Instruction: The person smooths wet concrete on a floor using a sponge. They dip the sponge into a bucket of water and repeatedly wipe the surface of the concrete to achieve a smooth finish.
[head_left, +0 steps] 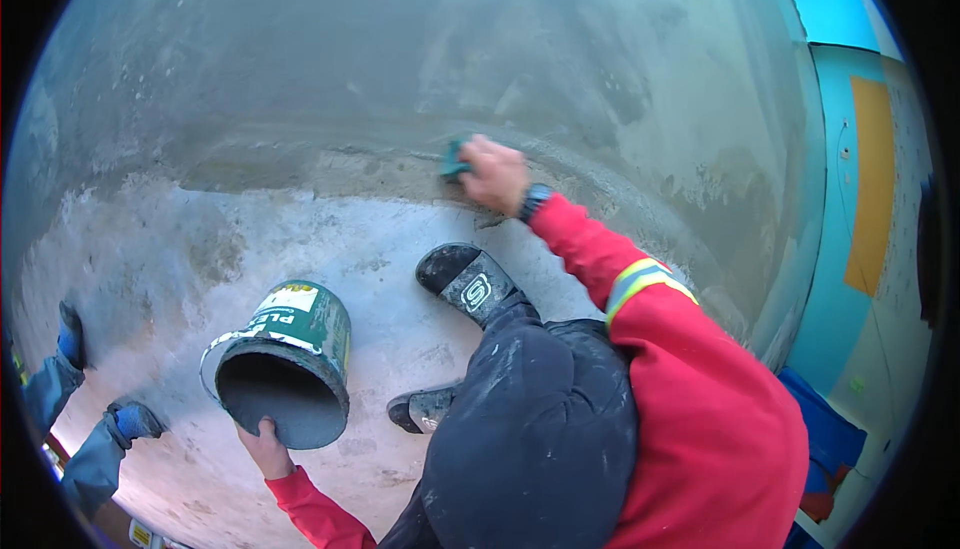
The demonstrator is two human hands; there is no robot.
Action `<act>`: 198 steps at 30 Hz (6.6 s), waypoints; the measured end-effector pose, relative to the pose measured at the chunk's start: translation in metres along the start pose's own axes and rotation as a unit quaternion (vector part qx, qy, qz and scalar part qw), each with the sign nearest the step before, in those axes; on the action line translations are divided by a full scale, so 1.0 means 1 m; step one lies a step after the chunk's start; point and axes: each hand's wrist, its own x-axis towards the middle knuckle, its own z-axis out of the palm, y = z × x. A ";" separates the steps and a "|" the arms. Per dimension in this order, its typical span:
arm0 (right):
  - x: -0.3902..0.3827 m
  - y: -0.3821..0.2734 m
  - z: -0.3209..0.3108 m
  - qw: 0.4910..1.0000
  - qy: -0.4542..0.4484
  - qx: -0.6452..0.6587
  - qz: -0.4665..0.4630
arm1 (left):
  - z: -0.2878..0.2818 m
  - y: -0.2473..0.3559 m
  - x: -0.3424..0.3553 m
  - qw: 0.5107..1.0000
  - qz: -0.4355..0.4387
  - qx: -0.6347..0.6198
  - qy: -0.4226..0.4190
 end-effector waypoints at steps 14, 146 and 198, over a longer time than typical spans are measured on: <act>-0.181 0.147 -0.105 0.936 -0.045 -0.173 0.303 | -0.005 -0.004 0.001 1.000 0.008 -0.002 -0.010; -0.092 0.079 -0.063 0.982 -0.061 -0.137 -0.113 | -0.005 -0.010 -0.008 1.000 0.025 0.007 0.013; 0.163 -0.198 0.124 0.984 -0.015 0.068 -0.163 | 0.012 -0.008 -0.007 1.000 0.018 -0.013 0.005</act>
